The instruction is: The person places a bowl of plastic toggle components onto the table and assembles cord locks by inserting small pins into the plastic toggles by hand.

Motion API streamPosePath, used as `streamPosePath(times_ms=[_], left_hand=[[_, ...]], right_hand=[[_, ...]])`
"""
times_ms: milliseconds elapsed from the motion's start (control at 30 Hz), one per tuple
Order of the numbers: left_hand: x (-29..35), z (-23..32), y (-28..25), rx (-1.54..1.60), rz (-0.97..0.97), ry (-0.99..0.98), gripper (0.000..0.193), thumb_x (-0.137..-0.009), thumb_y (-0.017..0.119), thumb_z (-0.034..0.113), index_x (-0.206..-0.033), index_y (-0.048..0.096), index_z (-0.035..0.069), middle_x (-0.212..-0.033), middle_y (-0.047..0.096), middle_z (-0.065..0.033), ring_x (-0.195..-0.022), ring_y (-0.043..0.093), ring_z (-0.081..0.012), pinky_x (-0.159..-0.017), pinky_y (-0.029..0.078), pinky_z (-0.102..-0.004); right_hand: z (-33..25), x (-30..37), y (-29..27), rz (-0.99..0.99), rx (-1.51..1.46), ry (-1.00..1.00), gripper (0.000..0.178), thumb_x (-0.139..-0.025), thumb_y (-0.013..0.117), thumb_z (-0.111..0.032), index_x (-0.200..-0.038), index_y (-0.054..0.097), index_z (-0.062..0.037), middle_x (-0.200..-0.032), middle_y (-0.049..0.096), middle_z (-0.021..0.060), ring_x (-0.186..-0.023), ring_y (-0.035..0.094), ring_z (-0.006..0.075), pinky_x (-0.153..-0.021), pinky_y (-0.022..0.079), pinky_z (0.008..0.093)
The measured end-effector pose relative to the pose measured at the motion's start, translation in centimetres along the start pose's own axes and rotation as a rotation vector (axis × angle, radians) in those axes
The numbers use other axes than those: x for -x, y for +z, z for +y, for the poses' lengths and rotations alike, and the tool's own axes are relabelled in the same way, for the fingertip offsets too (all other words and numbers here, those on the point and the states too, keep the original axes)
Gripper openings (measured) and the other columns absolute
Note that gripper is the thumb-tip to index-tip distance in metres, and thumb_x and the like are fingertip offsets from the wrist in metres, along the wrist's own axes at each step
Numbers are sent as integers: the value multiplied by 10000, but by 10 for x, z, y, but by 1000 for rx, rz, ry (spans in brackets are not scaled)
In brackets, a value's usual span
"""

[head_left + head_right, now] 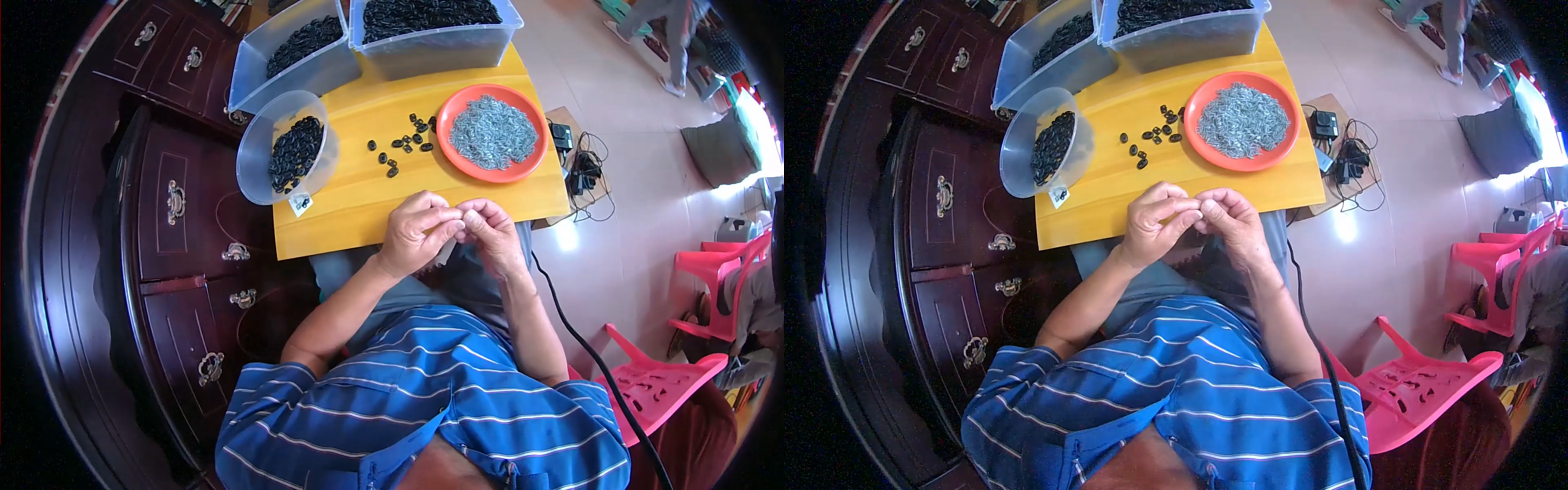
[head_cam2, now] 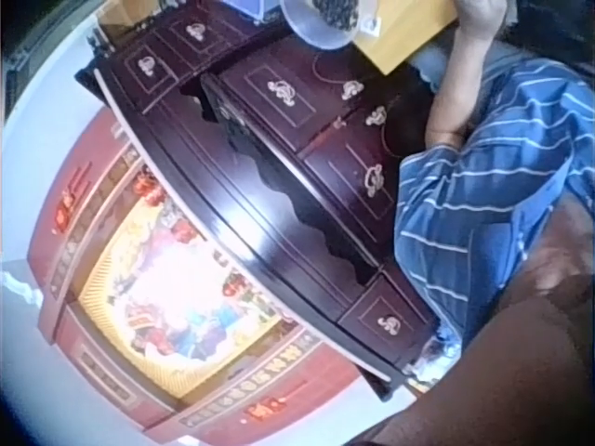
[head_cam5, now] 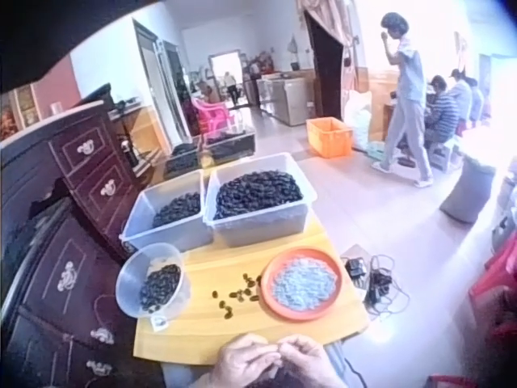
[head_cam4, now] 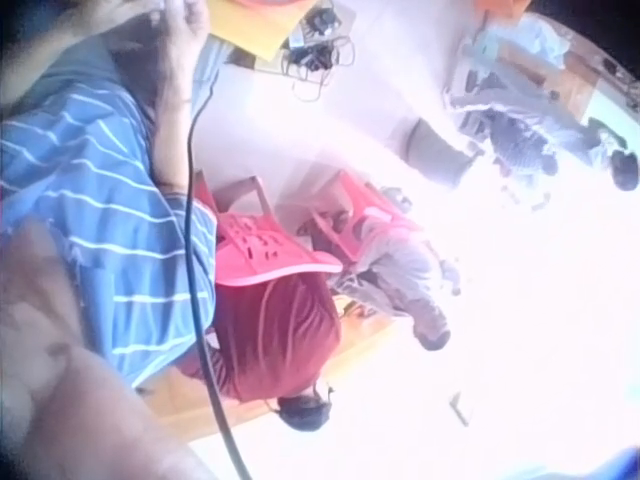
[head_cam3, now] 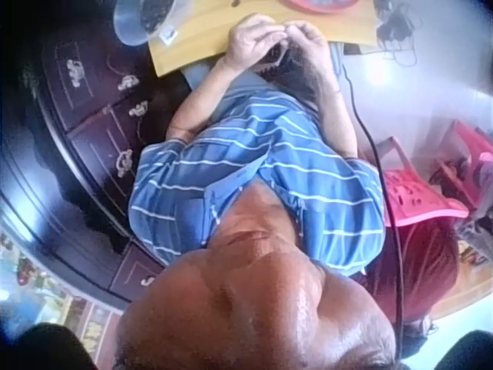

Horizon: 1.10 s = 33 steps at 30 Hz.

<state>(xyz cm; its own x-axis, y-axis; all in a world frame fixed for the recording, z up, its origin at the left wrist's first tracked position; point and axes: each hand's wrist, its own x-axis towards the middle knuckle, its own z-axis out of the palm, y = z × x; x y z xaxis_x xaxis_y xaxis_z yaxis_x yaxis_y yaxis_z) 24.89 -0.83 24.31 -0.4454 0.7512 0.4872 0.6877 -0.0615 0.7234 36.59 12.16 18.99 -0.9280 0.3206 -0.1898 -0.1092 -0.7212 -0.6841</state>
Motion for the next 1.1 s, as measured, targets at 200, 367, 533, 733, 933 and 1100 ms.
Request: streamPosePath(times_ms=[200,367,533,733,933,1100], left_hand=[[-44,-12,11,-48,-109,-171,234,-827,761,112,-1042,721,30,-914,662,-106,-779,660,-230,-690,540,-322],[-73,-40,19,-457,-281,55,306,-770,794,221,-1026,734,65,-942,637,-80,-913,632,-271,-810,519,-405],[-82,-46,24,-526,-325,109,288,-743,803,246,-983,746,97,-901,589,-57,-925,587,-255,-825,482,-412],[-84,-50,24,-527,-344,152,237,-738,805,227,-942,738,127,-889,586,-51,-911,594,-248,-798,492,-402],[-82,-61,22,-516,-352,294,194,-746,802,211,-904,726,129,-859,591,-35,-860,600,-246,-770,504,-383],[-77,-62,22,-416,-234,318,211,-725,822,190,-892,718,114,-866,617,-31,-840,616,-243,-742,515,-369]], right_hand=[[-13,5,-18,149,10,-95,164,-986,641,-116,-1139,640,-59,-953,667,12,-815,645,74,-724,542,206],[-29,10,-23,229,81,-88,178,-994,611,-120,-1160,628,-55,-940,651,9,-756,603,67,-706,505,210],[-37,10,-29,273,165,-145,195,-989,592,-106,-1174,620,-48,-923,647,8,-735,588,65,-684,479,212],[-37,4,-34,290,164,-197,202,-988,598,-108,-1176,618,-37,-916,647,14,-729,588,69,-686,482,214],[-33,1,-34,341,170,-218,192,-993,595,-96,-1170,619,-24,-924,649,21,-737,591,70,-692,490,215],[-34,0,-32,337,204,-230,185,-997,592,-84,-1169,621,-19,-935,648,17,-764,591,66,-717,499,217]])
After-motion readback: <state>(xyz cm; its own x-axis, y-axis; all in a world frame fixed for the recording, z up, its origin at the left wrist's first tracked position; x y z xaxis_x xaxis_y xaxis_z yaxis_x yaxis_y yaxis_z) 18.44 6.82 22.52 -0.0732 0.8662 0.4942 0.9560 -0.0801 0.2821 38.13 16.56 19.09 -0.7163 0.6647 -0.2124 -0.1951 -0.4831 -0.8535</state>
